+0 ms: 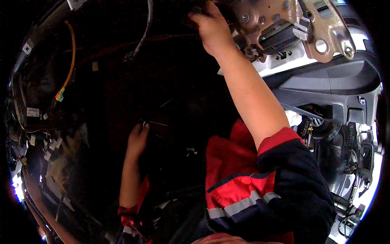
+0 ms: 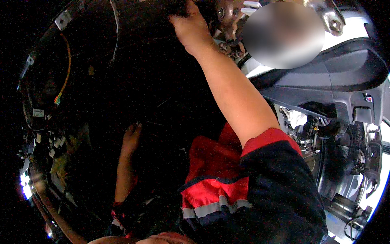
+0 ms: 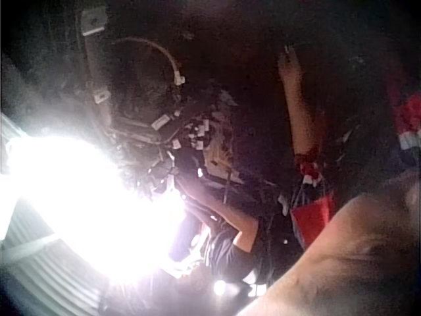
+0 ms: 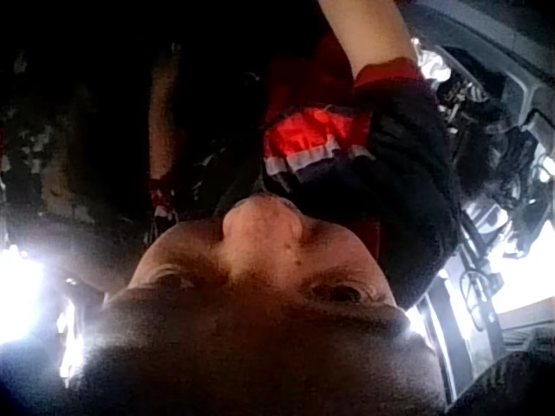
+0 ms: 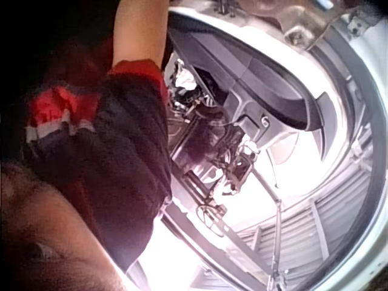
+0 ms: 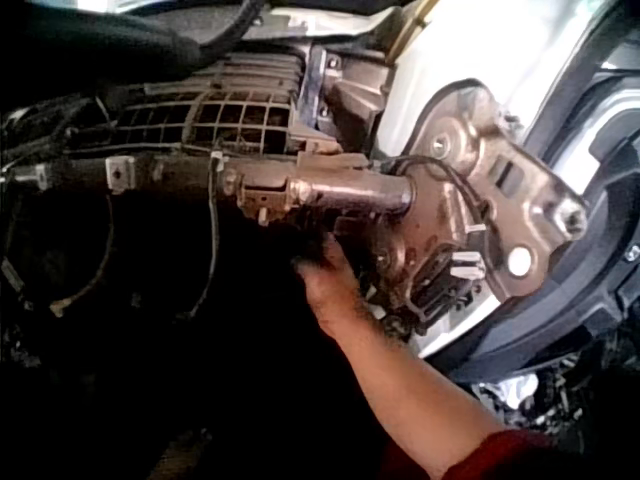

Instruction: The person works on the exposed wiring and components under the dashboard of a vehicle, using a screwdriver and a socket wrench to tighten fasteners and adjust parts. The person manipulates wires and metal brackets while another individual is visible in the background.

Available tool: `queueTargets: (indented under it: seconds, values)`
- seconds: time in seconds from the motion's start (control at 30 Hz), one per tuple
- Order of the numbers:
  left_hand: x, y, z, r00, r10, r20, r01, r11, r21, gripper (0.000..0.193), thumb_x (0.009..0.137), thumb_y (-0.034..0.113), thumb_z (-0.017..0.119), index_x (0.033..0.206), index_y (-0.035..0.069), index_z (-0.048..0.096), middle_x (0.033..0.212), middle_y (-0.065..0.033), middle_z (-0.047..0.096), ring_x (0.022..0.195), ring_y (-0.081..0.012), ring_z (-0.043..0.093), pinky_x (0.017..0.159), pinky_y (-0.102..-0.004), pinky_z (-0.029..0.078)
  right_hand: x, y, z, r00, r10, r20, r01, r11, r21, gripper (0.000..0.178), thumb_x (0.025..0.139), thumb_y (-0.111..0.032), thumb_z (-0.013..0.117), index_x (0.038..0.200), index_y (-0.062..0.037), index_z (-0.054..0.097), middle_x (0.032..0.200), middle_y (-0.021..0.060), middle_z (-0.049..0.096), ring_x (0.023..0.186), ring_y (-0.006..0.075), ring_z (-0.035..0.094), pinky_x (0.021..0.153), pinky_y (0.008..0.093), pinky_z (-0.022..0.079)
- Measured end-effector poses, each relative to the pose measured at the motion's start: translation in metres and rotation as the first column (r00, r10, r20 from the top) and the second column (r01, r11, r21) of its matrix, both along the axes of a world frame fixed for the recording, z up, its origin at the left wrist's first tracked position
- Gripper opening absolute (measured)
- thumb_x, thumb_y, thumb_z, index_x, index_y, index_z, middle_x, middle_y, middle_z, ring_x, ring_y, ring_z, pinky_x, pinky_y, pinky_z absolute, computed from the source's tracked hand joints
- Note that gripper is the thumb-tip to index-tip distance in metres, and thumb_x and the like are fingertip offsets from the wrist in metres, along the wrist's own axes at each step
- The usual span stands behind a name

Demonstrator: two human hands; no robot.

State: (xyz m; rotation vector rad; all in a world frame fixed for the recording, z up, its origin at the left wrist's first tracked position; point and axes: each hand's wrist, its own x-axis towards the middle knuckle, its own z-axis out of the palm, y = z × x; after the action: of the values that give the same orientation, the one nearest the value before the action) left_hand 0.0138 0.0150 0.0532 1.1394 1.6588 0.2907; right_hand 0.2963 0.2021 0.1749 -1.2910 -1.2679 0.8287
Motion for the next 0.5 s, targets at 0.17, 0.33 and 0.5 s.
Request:
queueTargets:
  seconds: [0.17, 0.33, 0.5]
  values:
    - [-0.002, -0.003, -0.009, 0.999, 0.022, 0.044, -0.022, 1.000, 0.016, 0.040, 0.092, 0.034, 0.052, 0.109, -0.002, 0.058, 0.103, -0.0156, 0.062, 0.097, -0.0227, 0.056, 0.086, -0.0332, 0.042, -0.010, 0.001, 0.002, 0.871, 0.180, -0.456, -0.137, 0.983, 0.125, 0.060, 0.082, -0.001, 0.053, 0.140, -0.0043, 0.037, 0.132, 0.0108, 0.049, 0.119, 0.0252, 0.046, 0.098, 0.0306, 0.036]
    - [-0.003, -0.005, -0.019, 1.000, -0.010, 0.010, 0.010, 1.000, -0.001, 0.045, 0.092, 0.036, 0.052, 0.115, -0.002, 0.057, 0.109, -0.0175, 0.061, 0.102, -0.0270, 0.056, 0.090, -0.0345, 0.041, 0.004, 0.014, -0.006, 0.700, 0.328, -0.635, -0.329, 0.937, 0.121, 0.054, 0.082, 0.003, 0.050, 0.136, -0.0041, 0.042, 0.125, 0.0101, 0.054, 0.110, 0.0222, 0.054, 0.090, 0.0303, 0.045]
    - [-0.007, -0.005, -0.028, 0.994, -0.077, -0.075, 0.081, 0.996, 0.045, 0.048, 0.092, 0.039, 0.050, 0.116, -0.003, 0.057, 0.111, -0.0203, 0.060, 0.105, -0.0317, 0.056, 0.092, -0.0361, 0.041, 0.012, 0.025, -0.014, 0.663, 0.362, -0.655, -0.346, 0.924, 0.161, 0.043, 0.080, 0.002, 0.052, 0.123, -0.0035, 0.055, 0.113, 0.0101, 0.061, 0.102, 0.0227, 0.058, 0.087, 0.0311, 0.048]
